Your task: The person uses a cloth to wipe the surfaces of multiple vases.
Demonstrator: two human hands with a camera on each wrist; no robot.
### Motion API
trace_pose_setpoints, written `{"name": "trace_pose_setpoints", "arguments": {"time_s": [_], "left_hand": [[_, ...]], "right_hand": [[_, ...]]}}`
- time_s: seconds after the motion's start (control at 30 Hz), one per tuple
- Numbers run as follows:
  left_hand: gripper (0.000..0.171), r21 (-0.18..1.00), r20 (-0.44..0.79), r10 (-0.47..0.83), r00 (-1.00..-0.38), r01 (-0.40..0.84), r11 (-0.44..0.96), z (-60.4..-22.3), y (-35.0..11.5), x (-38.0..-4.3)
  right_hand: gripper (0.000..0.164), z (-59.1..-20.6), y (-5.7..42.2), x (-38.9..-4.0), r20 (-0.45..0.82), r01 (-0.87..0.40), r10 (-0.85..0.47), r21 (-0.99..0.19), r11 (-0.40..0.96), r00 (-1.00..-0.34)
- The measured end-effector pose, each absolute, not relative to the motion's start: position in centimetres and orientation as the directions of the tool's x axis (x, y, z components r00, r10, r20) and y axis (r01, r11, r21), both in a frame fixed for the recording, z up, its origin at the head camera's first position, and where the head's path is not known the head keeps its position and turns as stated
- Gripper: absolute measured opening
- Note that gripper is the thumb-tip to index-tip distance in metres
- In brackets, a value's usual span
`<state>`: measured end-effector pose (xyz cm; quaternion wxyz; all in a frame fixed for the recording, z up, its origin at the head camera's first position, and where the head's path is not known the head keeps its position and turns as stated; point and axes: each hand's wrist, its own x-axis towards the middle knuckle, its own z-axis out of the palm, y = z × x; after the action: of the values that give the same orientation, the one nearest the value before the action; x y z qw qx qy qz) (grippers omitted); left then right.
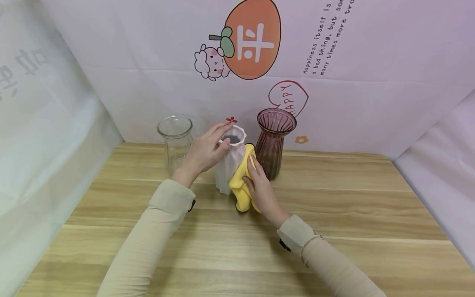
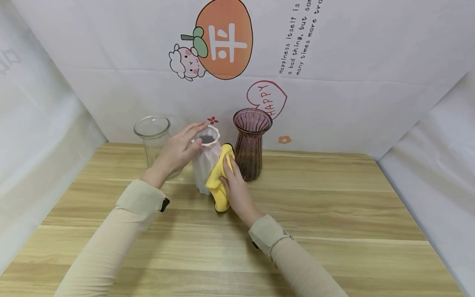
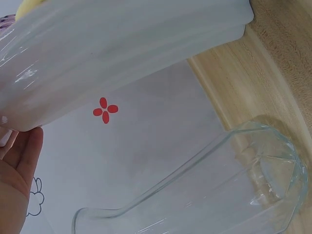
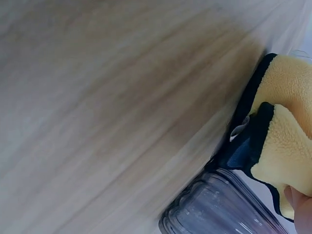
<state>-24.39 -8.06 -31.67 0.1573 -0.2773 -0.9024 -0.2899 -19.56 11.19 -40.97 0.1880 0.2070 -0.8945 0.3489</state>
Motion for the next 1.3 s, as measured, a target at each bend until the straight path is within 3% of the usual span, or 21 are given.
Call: {"name": "trace_pose_setpoints", "arguments": {"time_s": [0.2,0.6,0.9,1.3], "left_hand": [[0.065,0.443,0.435,0.419,-0.797,0.595,0.671,-31.66,-8.06,-24.33],[0.058,0.452,0.427,0.409,-0.807,0.582,0.676,-31.55,-8.21,-24.25],[0.070,0.426,0.420,0.435,-0.797,0.596,0.680,-31.54,-8.31,-24.38],[0.073,0.464,0.347,0.398,-0.849,0.525,0.714,-31.19,-7.96,-24.29]], "right_hand": [[0.055,-41.41,11.71,-19.49,0.419,-0.463,-0.251,-0.550,0.695,-0.873],[0.055,-41.56,12.01,-19.69,0.375,-0.456,-0.288,-0.512,0.728,-0.881],[0.055,-41.64,12.10,-19.66,0.371,-0.457,-0.299,-0.478,0.750,-0.879],[0.055,-41.85,12.25,-19.71,0.343,-0.451,-0.314,-0.467,0.761,-0.885]]}}
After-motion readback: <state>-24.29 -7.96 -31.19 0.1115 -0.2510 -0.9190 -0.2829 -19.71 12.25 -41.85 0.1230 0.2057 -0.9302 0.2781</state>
